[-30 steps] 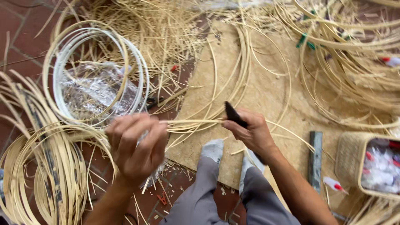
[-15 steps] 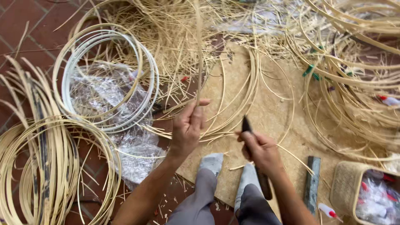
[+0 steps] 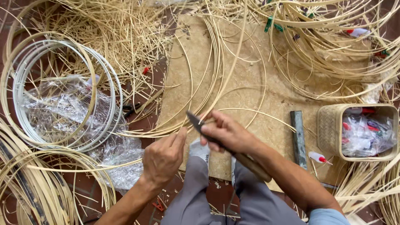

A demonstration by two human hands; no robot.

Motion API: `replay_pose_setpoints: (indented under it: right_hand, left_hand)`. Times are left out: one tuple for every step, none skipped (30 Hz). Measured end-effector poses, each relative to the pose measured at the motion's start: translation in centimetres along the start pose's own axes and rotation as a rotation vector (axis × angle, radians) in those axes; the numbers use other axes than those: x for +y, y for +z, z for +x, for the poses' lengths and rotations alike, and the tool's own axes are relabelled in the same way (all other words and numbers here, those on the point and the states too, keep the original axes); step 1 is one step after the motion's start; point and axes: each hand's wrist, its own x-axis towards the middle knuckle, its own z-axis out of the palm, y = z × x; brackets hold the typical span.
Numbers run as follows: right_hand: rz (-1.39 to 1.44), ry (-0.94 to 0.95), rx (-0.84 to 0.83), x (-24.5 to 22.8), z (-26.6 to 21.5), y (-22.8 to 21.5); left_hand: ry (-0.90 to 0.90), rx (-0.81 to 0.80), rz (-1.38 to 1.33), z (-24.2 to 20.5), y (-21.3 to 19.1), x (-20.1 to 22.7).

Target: The person trims and scrapes long bamboo strips using a knife.

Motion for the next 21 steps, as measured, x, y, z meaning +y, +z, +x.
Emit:
replay_pose_setpoints:
  right_hand:
    - [0.022, 0.001, 0.013, 0.4, -0.2, -0.4]
    - [0.004, 0.016, 0.008, 0.6, -0.2, -1.0]
    - [-0.015, 0.031, 0.003, 0.8, -0.3, -1.3]
    - [-0.034, 0.046, -0.002, 0.9, -0.4, -1.9]
    - [-0.068, 0.002, 0.042, 0.6, -0.4, -2.9]
    - [-0.100, -0.044, 0.088, 0.4, -0.4, -3.8]
    - [-0.133, -0.088, 0.134, 0.1, -0.5, -4.8]
    - [-0.070, -0.074, 0.132, -0.2, -0.5, -5.4]
    - [-0.007, -0.059, 0.130, -0.4, -0.5, -5.7]
    - [0.061, -0.039, 0.129, -0.2, -0.9, -5.9]
    - [-0.007, -0.043, 0.137, 0.1, -1.2, -5.7]
    - [-0.081, -0.049, 0.139, 0.2, -1.0, -5.4]
    - [-0.155, -0.055, 0.141, 0.5, -0.8, -4.6]
    - [-0.136, -0.051, 0.117, 0.5, -0.3, -4.2]
    - [-0.117, -0.047, 0.093, 0.5, 0.2, -4.0]
    - [-0.075, -0.021, 0.084, 1.7, -0.3, -3.8]
    - [-0.042, -0.033, 0.112, 2.4, -0.4, -4.5]
    - [-0.016, -0.060, 0.148, 2.8, -0.1, -5.6]
    - [0.010, -0.087, 0.185, 3.0, 0.2, -7.3]
    - [0.042, -0.085, 0.231, 2.7, 0.3, -9.5]
    - [0.073, -0.084, 0.278, 2.6, 0.4, -11.7]
  left_hand:
    - [0.010, -0.039, 0.001, -0.4, 0.0, -0.1]
    - [0.022, -0.073, 0.005, -0.7, -0.2, -0.4]
    - [0.034, -0.107, 0.009, -1.0, -0.6, -0.6]
    - [0.044, -0.136, 0.025, -1.2, -0.8, -0.8]
    - [0.054, -0.165, 0.041, -1.6, -1.2, -1.0]
    - [0.066, -0.196, 0.057, -1.7, -1.3, -1.1]
    - [0.078, -0.178, 0.054, -2.0, -1.5, -1.3]
    - [0.092, -0.156, 0.054, -2.4, -1.9, -1.5]
    - [0.105, -0.133, 0.054, -2.6, -1.8, -1.6]
    - [0.084, -0.152, 0.070, -3.1, -1.4, -1.5]
    - [0.062, -0.171, 0.086, -3.4, -0.7, -1.4]
    - [0.036, -0.184, 0.106, -3.5, 0.1, -1.7]
    - [0.005, -0.213, 0.094, -3.7, 0.9, -1.7]
    - [-0.023, -0.226, 0.087, -3.6, 2.0, -1.8]
    - [-0.051, -0.239, 0.079, -3.5, 2.9, -2.3]
    - [-0.046, -0.262, 0.077, -4.5, 3.3, -2.1]
    - [-0.041, -0.285, 0.075, -5.6, 3.6, -2.1]
    - [-0.021, -0.298, 0.076, -5.9, 3.7, -2.7]
    - [-0.012, -0.322, 0.051, -6.8, 3.4, -2.8]
    - [0.002, -0.346, 0.029, -7.9, 2.7, -3.0]
    - [0.017, -0.369, 0.008, -8.8, 2.2, -3.2]
